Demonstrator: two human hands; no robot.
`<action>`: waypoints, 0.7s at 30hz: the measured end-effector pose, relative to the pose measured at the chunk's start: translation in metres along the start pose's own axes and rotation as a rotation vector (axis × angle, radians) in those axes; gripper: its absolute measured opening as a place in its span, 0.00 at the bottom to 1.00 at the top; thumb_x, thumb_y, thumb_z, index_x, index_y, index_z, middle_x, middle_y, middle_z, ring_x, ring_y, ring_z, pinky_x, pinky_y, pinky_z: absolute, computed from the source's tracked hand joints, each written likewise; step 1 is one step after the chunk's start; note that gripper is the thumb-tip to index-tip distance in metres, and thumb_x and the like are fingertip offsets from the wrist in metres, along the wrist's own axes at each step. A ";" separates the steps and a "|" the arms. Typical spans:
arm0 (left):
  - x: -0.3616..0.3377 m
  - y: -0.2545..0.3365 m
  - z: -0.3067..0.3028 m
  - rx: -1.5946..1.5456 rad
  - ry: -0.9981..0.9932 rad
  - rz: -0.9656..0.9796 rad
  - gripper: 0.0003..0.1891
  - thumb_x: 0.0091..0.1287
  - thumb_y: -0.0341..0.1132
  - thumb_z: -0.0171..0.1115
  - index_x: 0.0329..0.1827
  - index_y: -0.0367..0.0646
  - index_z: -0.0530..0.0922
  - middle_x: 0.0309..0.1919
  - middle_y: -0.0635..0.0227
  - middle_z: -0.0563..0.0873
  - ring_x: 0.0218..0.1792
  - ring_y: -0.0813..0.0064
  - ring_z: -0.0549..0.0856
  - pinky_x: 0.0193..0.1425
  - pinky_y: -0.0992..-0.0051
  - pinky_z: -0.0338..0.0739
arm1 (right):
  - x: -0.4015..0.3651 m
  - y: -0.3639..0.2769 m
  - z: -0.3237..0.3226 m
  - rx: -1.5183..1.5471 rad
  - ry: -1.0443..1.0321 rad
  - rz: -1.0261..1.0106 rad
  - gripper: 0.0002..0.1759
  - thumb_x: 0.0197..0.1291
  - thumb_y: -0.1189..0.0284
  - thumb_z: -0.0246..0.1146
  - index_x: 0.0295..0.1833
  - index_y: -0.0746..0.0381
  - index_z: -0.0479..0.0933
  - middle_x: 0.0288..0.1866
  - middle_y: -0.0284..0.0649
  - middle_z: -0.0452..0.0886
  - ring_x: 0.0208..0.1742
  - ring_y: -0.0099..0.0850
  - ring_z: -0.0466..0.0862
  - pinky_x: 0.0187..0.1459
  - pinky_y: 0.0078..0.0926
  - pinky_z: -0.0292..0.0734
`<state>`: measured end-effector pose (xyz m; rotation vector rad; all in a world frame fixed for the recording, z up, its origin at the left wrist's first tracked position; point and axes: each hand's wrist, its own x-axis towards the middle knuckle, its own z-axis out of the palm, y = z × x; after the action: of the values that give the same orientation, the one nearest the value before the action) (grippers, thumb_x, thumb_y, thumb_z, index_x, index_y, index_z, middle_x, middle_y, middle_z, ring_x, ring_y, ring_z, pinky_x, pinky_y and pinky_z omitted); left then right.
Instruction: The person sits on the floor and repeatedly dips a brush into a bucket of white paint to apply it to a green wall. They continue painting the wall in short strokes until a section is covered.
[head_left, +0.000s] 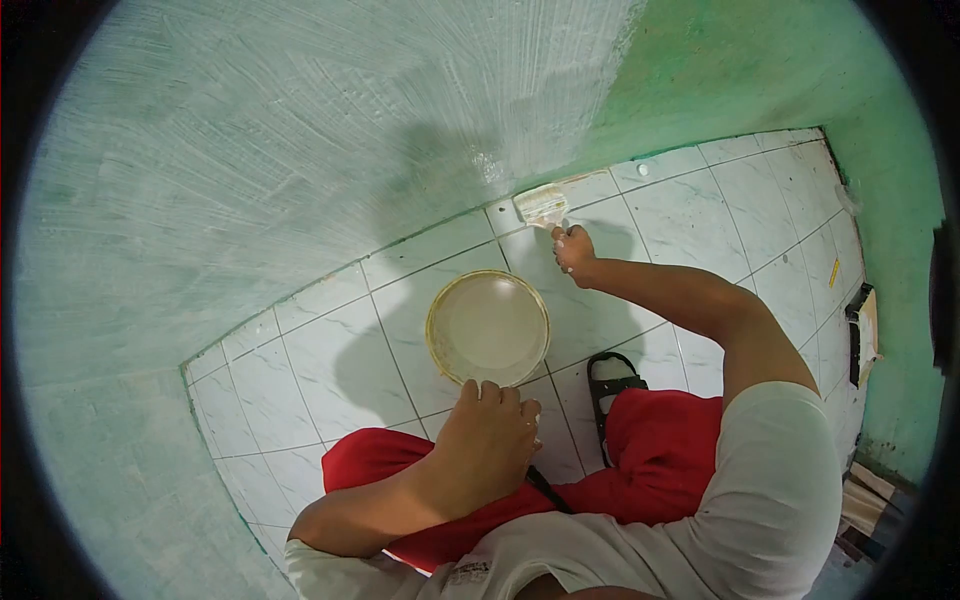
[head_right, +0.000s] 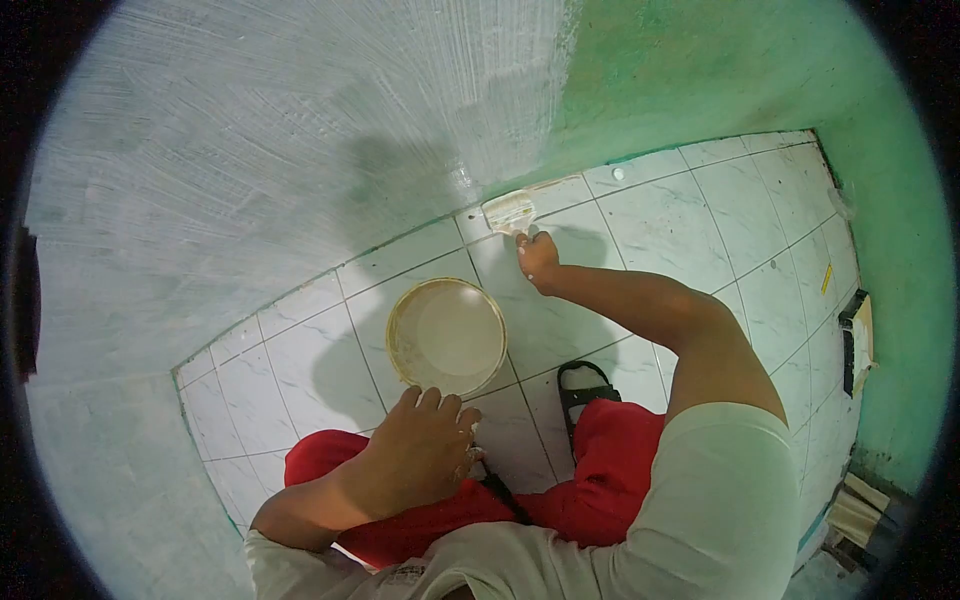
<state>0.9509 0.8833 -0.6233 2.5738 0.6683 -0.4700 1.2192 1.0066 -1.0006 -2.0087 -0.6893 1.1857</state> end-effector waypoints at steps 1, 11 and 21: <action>0.001 -0.002 0.000 0.004 -0.006 0.007 0.20 0.67 0.47 0.66 0.50 0.38 0.81 0.38 0.60 0.83 0.44 0.62 0.81 0.52 0.63 0.73 | 0.003 0.001 0.006 0.017 -0.003 0.011 0.16 0.66 0.62 0.59 0.45 0.64 0.68 0.25 0.36 0.73 0.18 0.26 0.71 0.17 0.29 0.65; -0.001 -0.012 0.001 0.033 -0.015 0.039 0.20 0.67 0.46 0.65 0.53 0.38 0.82 0.39 0.61 0.83 0.45 0.62 0.81 0.53 0.62 0.72 | 0.013 -0.002 0.016 -0.040 0.044 0.019 0.18 0.66 0.60 0.60 0.43 0.65 0.68 0.25 0.36 0.73 0.18 0.25 0.71 0.18 0.30 0.66; -0.008 -0.003 0.005 0.076 0.035 0.037 0.21 0.65 0.48 0.67 0.50 0.39 0.82 0.37 0.60 0.83 0.42 0.63 0.81 0.50 0.62 0.73 | -0.017 -0.064 0.000 -0.072 -0.023 0.048 0.29 0.66 0.54 0.57 0.48 0.75 0.78 0.43 0.65 0.84 0.46 0.57 0.86 0.49 0.47 0.79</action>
<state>0.9421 0.8802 -0.6254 2.6666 0.6250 -0.4480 1.2055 1.0344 -0.9419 -2.0851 -0.7080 1.2297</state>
